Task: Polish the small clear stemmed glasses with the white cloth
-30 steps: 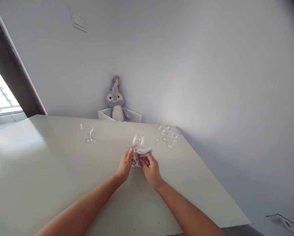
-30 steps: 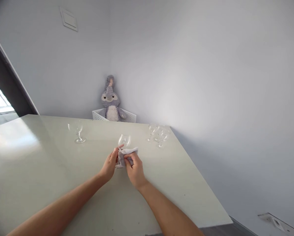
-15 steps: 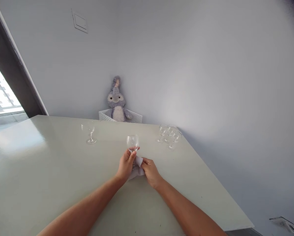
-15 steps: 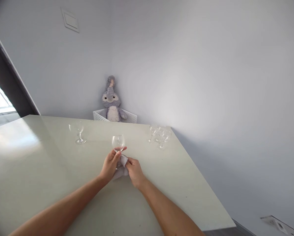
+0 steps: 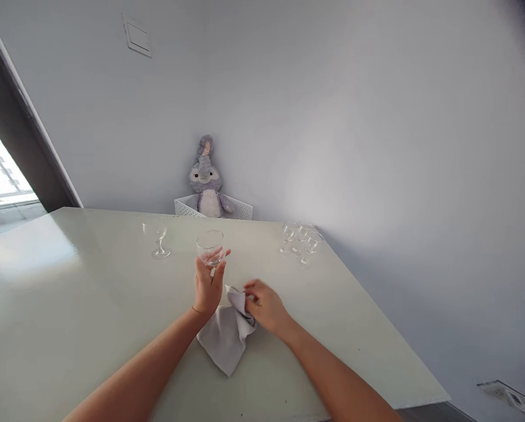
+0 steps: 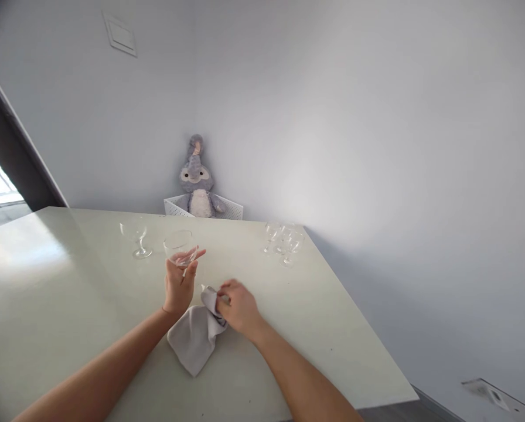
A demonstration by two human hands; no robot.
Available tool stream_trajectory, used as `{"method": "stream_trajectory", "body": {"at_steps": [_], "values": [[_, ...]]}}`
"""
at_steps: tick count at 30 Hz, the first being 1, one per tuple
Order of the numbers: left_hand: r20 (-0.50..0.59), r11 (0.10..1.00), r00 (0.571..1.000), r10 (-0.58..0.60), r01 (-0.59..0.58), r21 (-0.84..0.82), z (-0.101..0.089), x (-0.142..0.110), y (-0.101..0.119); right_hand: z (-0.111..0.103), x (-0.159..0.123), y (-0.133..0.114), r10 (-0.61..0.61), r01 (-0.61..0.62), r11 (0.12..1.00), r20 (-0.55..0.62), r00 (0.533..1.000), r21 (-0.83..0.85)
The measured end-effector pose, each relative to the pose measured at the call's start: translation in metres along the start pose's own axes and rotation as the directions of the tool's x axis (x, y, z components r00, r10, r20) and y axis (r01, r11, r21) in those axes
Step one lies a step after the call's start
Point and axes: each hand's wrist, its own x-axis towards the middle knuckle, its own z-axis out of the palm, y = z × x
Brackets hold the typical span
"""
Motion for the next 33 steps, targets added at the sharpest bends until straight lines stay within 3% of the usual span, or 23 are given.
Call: {"method": "stream_trajectory", "body": {"at_steps": [2,3,7,9,11,13,15,18,22,33], "values": [[0.054,0.997,0.996,0.07,-0.071,0.019,0.002,-0.004,0.003,-0.007,0.002,-0.002,-0.06,0.041,0.995,-0.202,0.978,-0.094],[0.11,0.995,0.99,0.091,-0.095,0.029,0.004,-0.008,0.006,-0.008,0.002,-0.003,-0.061,0.042,0.996,-0.237,0.97,-0.084],[0.371,0.989,0.923,0.104,-0.135,0.059,0.019,-0.029,0.011,0.0,0.002,-0.005,-0.111,0.117,0.99,-0.08,0.991,0.078],[0.425,0.987,0.902,0.082,-0.133,0.09,0.025,-0.036,0.01,0.004,0.004,0.0,-0.14,0.143,0.983,-0.029,0.99,0.112],[0.45,0.984,0.892,0.034,-0.108,0.141,0.028,-0.038,0.007,0.003,0.009,0.011,-0.084,0.089,0.994,-0.075,0.994,0.056],[0.453,0.983,0.891,-0.028,-0.058,0.175,0.027,-0.036,0.002,-0.009,0.017,0.027,0.042,-0.058,0.996,-0.198,0.979,-0.074],[0.427,0.986,0.898,-0.102,0.034,0.164,0.027,-0.034,-0.003,-0.027,0.025,0.045,0.149,-0.216,0.959,-0.323,0.935,-0.183],[0.363,0.974,0.905,-0.222,0.193,0.115,0.027,-0.031,-0.011,-0.055,0.033,0.069,0.214,-0.339,0.907,-0.419,0.882,-0.251],[0.339,0.956,0.895,-0.291,0.285,0.07,0.029,-0.029,-0.018,-0.073,0.041,0.087,0.282,-0.453,0.836,-0.467,0.838,-0.309],[0.296,0.913,0.883,-0.364,0.401,-0.072,0.026,-0.026,-0.023,-0.075,0.071,0.096,0.429,-0.621,0.68,-0.477,0.767,-0.388]]}}
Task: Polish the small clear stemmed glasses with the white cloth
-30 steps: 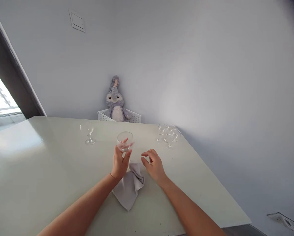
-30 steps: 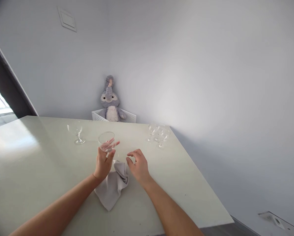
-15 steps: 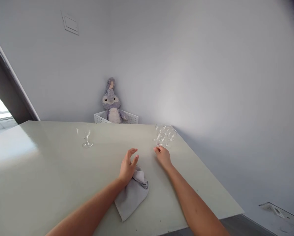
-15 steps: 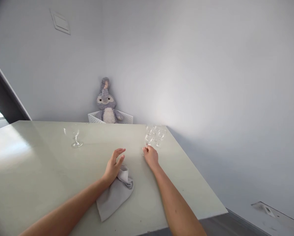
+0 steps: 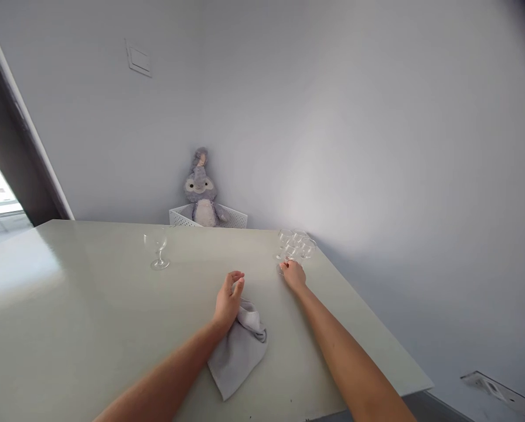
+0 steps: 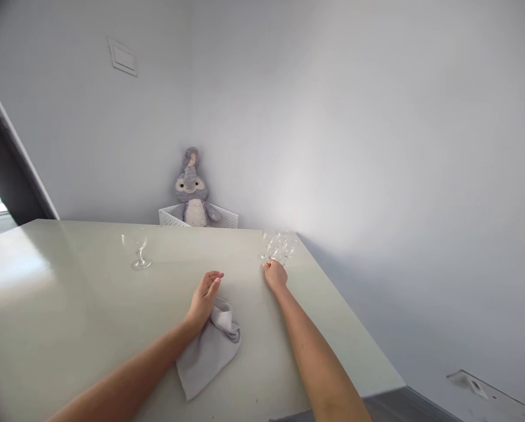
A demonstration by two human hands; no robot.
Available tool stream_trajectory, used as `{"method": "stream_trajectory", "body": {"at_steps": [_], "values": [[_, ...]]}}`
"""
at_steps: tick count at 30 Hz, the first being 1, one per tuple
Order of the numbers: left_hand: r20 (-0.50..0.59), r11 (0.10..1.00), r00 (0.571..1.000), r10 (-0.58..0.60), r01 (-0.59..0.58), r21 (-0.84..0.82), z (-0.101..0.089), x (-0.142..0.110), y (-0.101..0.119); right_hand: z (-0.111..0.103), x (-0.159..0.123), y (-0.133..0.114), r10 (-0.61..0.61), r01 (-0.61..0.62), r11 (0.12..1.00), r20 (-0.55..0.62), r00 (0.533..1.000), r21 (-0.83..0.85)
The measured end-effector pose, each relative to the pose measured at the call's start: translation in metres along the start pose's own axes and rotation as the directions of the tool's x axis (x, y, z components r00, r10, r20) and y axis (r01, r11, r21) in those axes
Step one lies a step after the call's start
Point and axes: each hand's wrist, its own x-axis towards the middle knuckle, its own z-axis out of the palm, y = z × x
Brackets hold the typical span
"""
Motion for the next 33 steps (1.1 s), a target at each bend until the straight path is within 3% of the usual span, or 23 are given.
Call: {"method": "stream_trajectory", "body": {"at_steps": [3,6,9,11,12,14,17,20,21,22,24,27,31,33], "values": [[-0.033,0.997,0.999,0.016,-0.018,-0.077,-0.004,-0.001,0.007,-0.008,-0.006,0.001,-0.008,0.008,1.0,0.006,1.0,-0.009],[-0.217,0.987,0.973,0.082,-0.109,-0.117,-0.012,0.004,0.013,-0.018,-0.023,0.003,-0.046,0.046,0.999,-0.009,0.999,-0.02],[-0.468,0.972,0.873,0.139,-0.21,-0.104,-0.025,0.017,0.015,-0.025,-0.048,-0.008,-0.145,0.146,0.989,0.014,0.989,-0.026],[-0.574,0.967,0.81,0.12,-0.226,-0.117,-0.037,0.027,0.014,-0.03,-0.069,-0.024,-0.292,0.288,0.956,0.155,0.944,0.05],[-0.614,0.966,0.785,0.085,-0.215,-0.142,-0.043,0.033,0.012,-0.033,-0.08,-0.035,-0.387,0.366,0.922,0.261,0.884,0.128],[-0.679,0.963,0.734,-0.003,-0.182,-0.201,-0.056,0.042,0.009,-0.041,-0.105,-0.056,-0.577,0.477,0.816,0.426,0.696,0.326],[-0.764,0.96,0.639,-0.091,-0.149,-0.239,-0.075,0.052,0.003,-0.053,-0.143,-0.08,-0.763,0.578,0.646,0.437,0.476,0.498],[-0.797,0.958,0.59,-0.129,-0.133,-0.254,-0.087,0.059,-0.003,-0.054,-0.169,-0.088,-0.857,0.72,0.43,0.498,0.135,0.545],[-0.797,0.955,0.586,-0.147,-0.127,-0.269,-0.089,0.06,-0.005,-0.051,-0.173,-0.086,-0.85,0.771,0.379,0.522,0.071,0.512],[-0.792,0.95,0.587,-0.168,-0.12,-0.29,-0.09,0.061,-0.007,-0.046,-0.174,-0.084,-0.84,0.812,0.354,0.54,0.056,0.465],[-0.775,0.936,0.596,-0.208,-0.11,-0.336,-0.091,0.062,-0.009,-0.034,-0.17,-0.076,-0.825,0.84,0.386,0.55,0.13,0.38],[-0.739,0.91,0.622,-0.257,-0.102,-0.402,-0.092,0.061,-0.01,-0.015,-0.154,-0.062,-0.823,0.779,0.513,0.465,0.327,0.36],[-0.66,0.85,0.674,-0.332,-0.089,-0.519,-0.101,0.062,-0.006,-0.004,-0.133,-0.046,-0.79,0.697,0.604,0.17,0.59,0.387],[-0.61,0.799,0.694,-0.381,-0.085,-0.596,-0.107,0.067,-0.002,-0.006,-0.125,-0.041,-0.687,0.61,0.659,0.022,0.726,0.439]]}}
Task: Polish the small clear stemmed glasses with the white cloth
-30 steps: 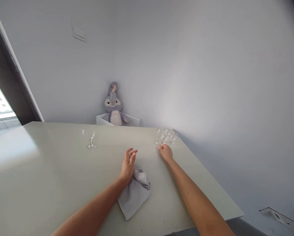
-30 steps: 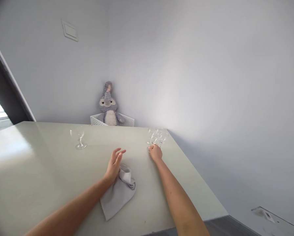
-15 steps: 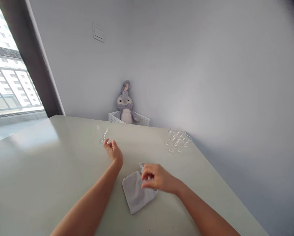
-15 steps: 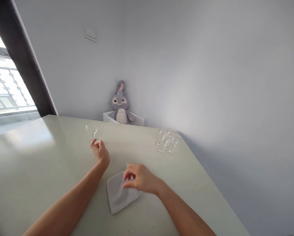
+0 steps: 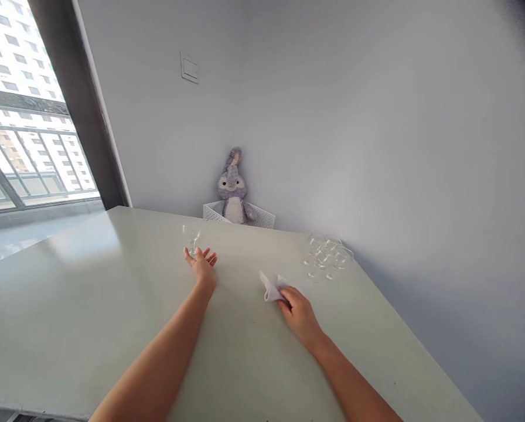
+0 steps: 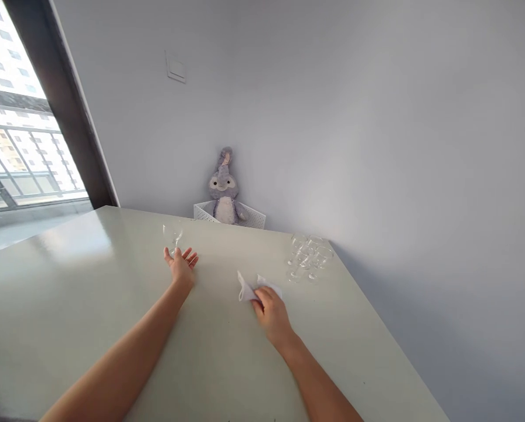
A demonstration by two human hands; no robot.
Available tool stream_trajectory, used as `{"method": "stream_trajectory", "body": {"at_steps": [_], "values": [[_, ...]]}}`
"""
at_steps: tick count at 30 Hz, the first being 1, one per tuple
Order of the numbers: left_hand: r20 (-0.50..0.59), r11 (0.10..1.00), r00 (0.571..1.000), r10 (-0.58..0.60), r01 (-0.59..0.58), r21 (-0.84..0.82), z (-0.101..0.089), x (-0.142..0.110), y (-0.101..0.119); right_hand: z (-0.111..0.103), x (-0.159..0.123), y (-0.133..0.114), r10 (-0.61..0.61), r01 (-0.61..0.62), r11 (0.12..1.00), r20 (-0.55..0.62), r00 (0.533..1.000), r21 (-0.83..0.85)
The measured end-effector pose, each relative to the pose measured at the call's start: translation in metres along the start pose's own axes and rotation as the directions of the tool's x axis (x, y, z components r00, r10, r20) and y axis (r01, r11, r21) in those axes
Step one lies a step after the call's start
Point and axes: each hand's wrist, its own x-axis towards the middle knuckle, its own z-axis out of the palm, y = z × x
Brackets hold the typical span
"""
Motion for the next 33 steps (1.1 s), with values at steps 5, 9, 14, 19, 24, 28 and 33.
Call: {"method": "stream_trajectory", "body": {"at_steps": [5,9,14,19,24,28,33], "values": [[0.06,0.974,0.986,-0.159,0.166,-0.156,0.009,0.021,0.021,-0.017,0.007,0.004,0.401,-0.27,0.785,-0.125,0.908,0.558],[0.203,0.909,0.96,-0.195,0.254,-0.331,0.011,0.037,0.036,-0.017,0.011,0.005,0.48,-0.296,0.358,0.098,0.872,0.885],[0.249,0.851,0.937,-0.244,0.33,-0.408,0.012,0.044,0.046,-0.011,0.012,0.005,0.445,-0.263,0.165,0.167,0.88,0.951],[0.462,0.856,0.817,-0.346,0.476,-0.202,0.027,0.001,0.036,-0.021,0.013,0.002,0.509,-0.153,0.189,0.037,0.86,0.97],[0.719,0.897,0.603,-0.346,0.437,0.065,0.033,-0.071,-0.002,-0.027,0.014,0.003,0.557,-0.096,0.216,-0.042,0.829,0.972],[0.756,0.92,0.565,-0.332,0.371,0.127,0.022,-0.102,-0.027,-0.015,0.011,-0.004,0.446,-0.14,0.282,-0.001,0.895,0.949],[0.763,0.937,0.553,-0.336,0.274,0.215,0.011,-0.109,-0.027,0.004,0.001,-0.017,0.217,-0.252,0.574,0.152,0.964,0.779]]}}
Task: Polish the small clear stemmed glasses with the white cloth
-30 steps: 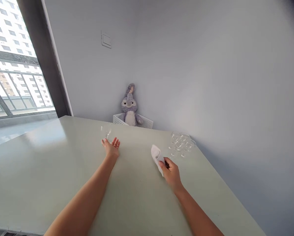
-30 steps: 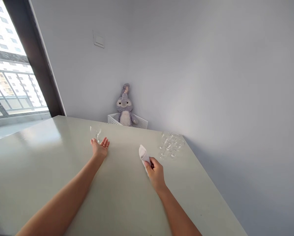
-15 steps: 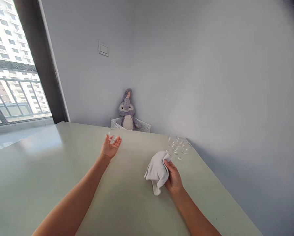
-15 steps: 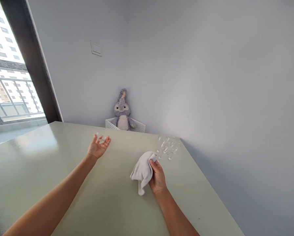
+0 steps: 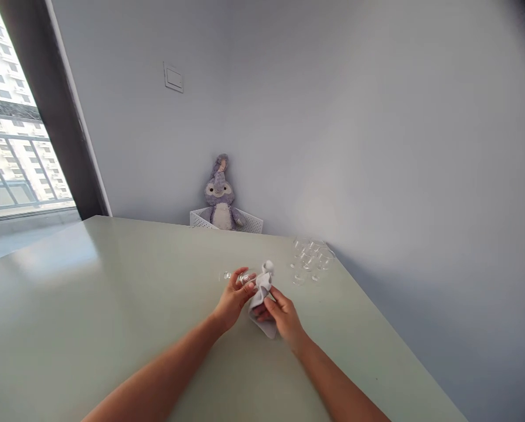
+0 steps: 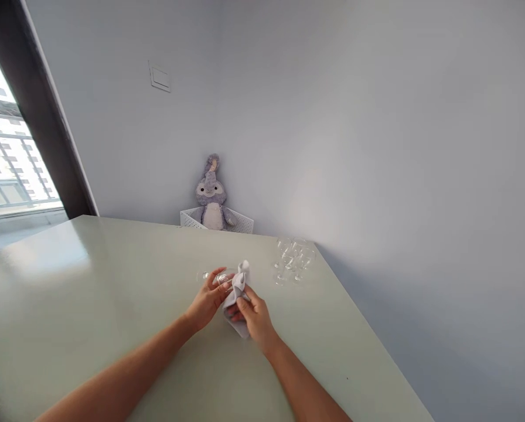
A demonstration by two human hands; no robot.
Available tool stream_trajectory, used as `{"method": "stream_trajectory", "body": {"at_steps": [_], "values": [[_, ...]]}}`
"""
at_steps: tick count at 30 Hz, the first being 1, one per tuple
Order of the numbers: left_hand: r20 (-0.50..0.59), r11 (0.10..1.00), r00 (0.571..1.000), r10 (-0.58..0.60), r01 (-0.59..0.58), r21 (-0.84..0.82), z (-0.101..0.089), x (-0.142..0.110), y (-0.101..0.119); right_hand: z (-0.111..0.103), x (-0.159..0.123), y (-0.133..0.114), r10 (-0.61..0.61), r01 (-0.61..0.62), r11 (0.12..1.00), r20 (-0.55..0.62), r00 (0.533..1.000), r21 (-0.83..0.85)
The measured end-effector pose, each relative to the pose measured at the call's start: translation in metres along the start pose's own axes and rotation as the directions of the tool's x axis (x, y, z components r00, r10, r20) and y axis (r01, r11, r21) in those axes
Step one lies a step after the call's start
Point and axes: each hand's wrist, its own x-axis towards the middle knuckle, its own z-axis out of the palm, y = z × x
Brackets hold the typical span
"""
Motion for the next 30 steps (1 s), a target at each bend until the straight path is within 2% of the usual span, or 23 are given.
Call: {"method": "stream_trajectory", "body": {"at_steps": [2,4,6,8,11,14,16,18,21,23,25,26,28,30], "values": [[0.031,0.997,0.999,-0.011,0.009,0.075,0.001,-0.003,0.003,0.002,-0.003,0.003,-0.014,0.018,0.988,0.025,1.0,-0.155],[0.108,0.988,0.993,-0.046,0.03,0.149,0.004,-0.007,0.003,0.001,-0.005,0.006,-0.002,0.01,0.97,0.033,0.999,-0.244],[0.189,0.975,0.979,-0.081,0.038,0.22,0.007,-0.009,0.003,-0.001,-0.005,0.008,0.041,-0.031,0.957,0.027,0.999,-0.287],[0.227,0.955,0.968,-0.106,0.035,0.294,0.008,-0.01,0.003,-0.003,-0.004,0.009,0.088,-0.08,0.961,0.018,0.996,-0.263],[0.205,0.928,0.976,-0.079,-0.003,0.373,0.007,-0.01,0.008,-0.007,0.001,0.009,0.155,-0.155,0.988,-0.005,0.988,0.012],[0.22,0.934,0.976,-0.006,-0.073,0.351,0.005,-0.008,0.015,-0.011,0.005,0.009,0.238,-0.226,0.907,0.01,0.971,0.356],[0.252,0.937,0.968,-0.006,-0.082,0.338,0.004,-0.007,0.018,-0.011,0.004,0.008,0.248,-0.243,0.875,0.043,0.968,0.419],[0.248,0.935,0.969,-0.022,-0.068,0.348,0.002,-0.005,0.019,-0.008,0.0,0.007,0.209,-0.222,0.918,0.074,0.975,0.329],[0.173,0.916,0.984,-0.036,-0.036,0.398,-0.001,-0.002,0.017,0.001,-0.008,0.007,0.119,-0.116,0.993,0.076,0.99,-0.034],[0.132,0.876,0.99,-0.052,-0.018,0.482,-0.004,0.0,0.013,0.005,-0.01,0.009,0.05,-0.036,0.958,0.041,0.998,-0.286],[0.118,0.834,0.992,-0.044,-0.028,0.551,-0.004,0.0,0.009,0.004,-0.008,0.012,0.036,-0.032,0.933,0.005,0.999,-0.359],[0.119,0.827,0.993,-0.023,-0.048,0.56,-0.004,0.0,0.008,0.002,-0.006,0.013,0.058,-0.058,0.95,-0.01,0.998,-0.307],[0.141,0.838,0.989,0.032,-0.104,0.536,-0.001,-0.002,0.007,-0.005,0.0,0.015,0.133,-0.134,0.989,-0.024,0.991,-0.059],[0.194,0.853,0.979,0.066,-0.156,0.497,0.003,-0.004,0.008,-0.012,0.004,0.014,0.189,-0.185,0.959,0.002,0.982,0.215]]}}
